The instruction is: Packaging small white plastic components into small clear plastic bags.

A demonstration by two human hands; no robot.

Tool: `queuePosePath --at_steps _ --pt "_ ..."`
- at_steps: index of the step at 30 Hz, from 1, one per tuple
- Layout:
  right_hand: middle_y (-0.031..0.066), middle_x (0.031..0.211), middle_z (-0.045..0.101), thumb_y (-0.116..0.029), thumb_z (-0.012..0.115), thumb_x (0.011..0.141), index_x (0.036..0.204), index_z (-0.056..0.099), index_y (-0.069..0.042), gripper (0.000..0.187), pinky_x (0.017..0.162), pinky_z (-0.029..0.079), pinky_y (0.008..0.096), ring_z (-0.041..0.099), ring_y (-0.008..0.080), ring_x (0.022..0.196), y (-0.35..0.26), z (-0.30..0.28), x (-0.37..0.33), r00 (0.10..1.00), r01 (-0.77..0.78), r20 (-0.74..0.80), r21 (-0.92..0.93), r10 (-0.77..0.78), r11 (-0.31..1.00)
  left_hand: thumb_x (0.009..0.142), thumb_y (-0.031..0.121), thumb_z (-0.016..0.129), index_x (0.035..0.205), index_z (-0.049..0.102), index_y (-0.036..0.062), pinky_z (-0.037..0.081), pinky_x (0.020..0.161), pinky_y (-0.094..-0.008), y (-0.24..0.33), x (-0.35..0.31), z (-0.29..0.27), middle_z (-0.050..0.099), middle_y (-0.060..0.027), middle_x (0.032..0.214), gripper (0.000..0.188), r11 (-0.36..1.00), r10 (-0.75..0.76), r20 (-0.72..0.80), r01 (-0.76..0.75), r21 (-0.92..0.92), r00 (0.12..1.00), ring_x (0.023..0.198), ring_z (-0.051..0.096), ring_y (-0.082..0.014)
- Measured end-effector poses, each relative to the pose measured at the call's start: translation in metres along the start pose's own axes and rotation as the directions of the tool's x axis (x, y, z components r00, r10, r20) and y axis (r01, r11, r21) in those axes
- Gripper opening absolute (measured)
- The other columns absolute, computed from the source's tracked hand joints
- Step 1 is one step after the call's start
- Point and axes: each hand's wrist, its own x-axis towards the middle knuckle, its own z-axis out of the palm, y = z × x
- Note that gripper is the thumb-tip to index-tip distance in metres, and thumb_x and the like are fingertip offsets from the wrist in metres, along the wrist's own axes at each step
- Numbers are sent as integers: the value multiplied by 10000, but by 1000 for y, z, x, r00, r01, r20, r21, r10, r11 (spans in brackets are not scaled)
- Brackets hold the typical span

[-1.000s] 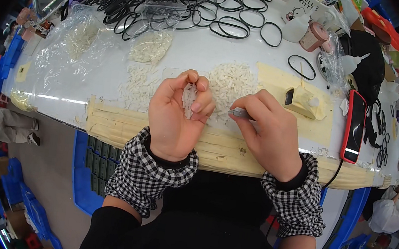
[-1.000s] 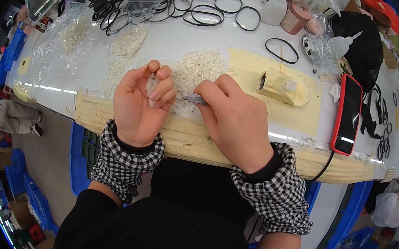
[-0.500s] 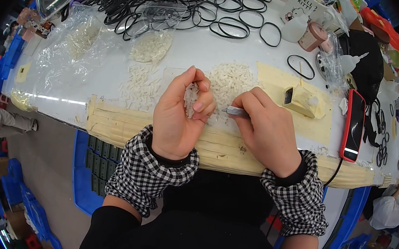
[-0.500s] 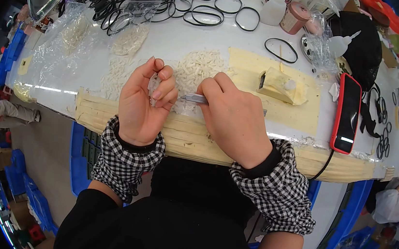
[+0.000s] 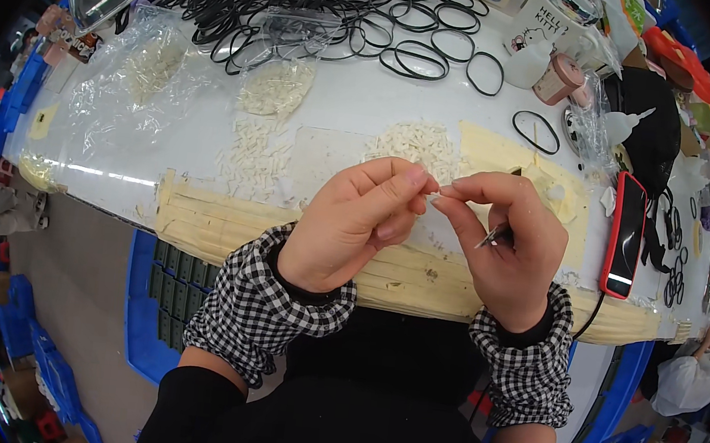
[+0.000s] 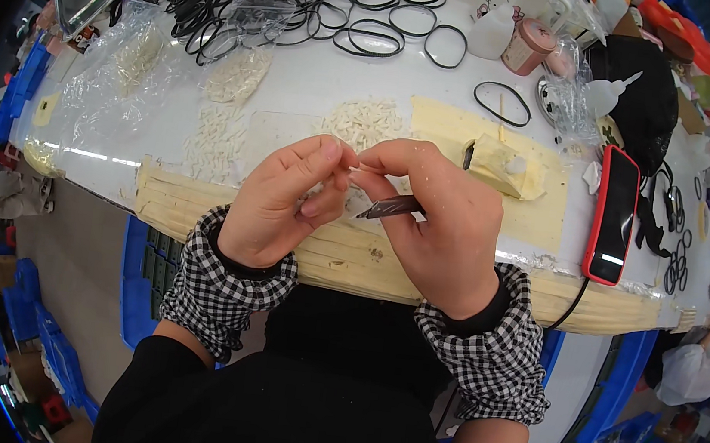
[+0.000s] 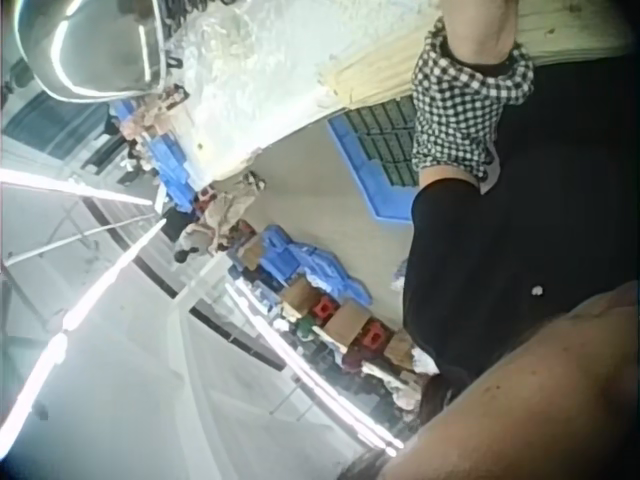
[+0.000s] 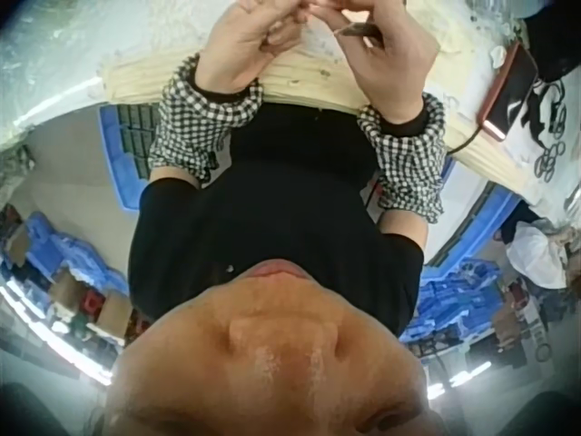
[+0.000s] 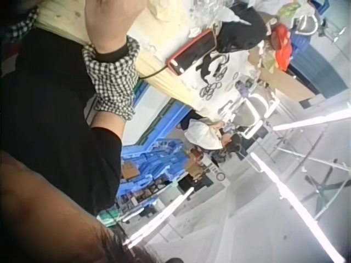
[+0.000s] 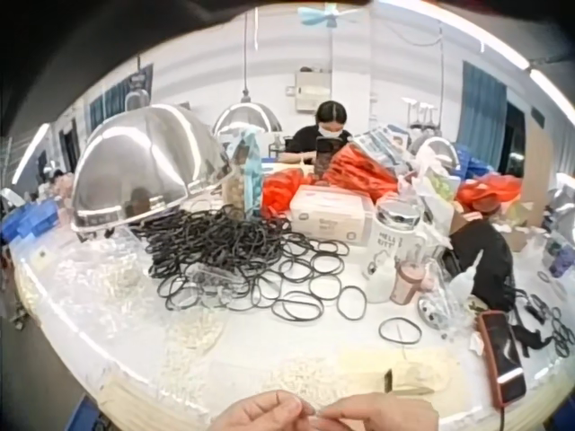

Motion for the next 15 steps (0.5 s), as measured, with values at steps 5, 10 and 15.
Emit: queuePosePath --at_steps 5,10,15 --pt "64 789 675 -31 733 748 895 646 -46 172 546 482 255 648 186 630 -4 -3 1 999 51 -7 -44 -52 998 967 217 539 976 589 24 287 530 -184 0 0 -6 554 22 779 200 999 -38 105 36 17 994 571 336 -32" --pt "65 819 688 -26 724 756 936 658 -47 193 564 497 251 669 196 667 -1 -1 0 1000 28 -8 7 -28 1000 965 195 540 970 592 19 276 525 -182 2 -1 -1 514 40 734 184 998 -44 32 43 44 998 569 318 -33" --pt "83 878 690 -26 730 743 944 660 -50 214 577 507 263 673 202 706 -2 -3 0 997 55 62 -15 -54 998 960 185 546 961 601 16 278 526 -181 0 -1 -6 563 20 755 177 999 -20 105 23 -24 994 563 314 -29"
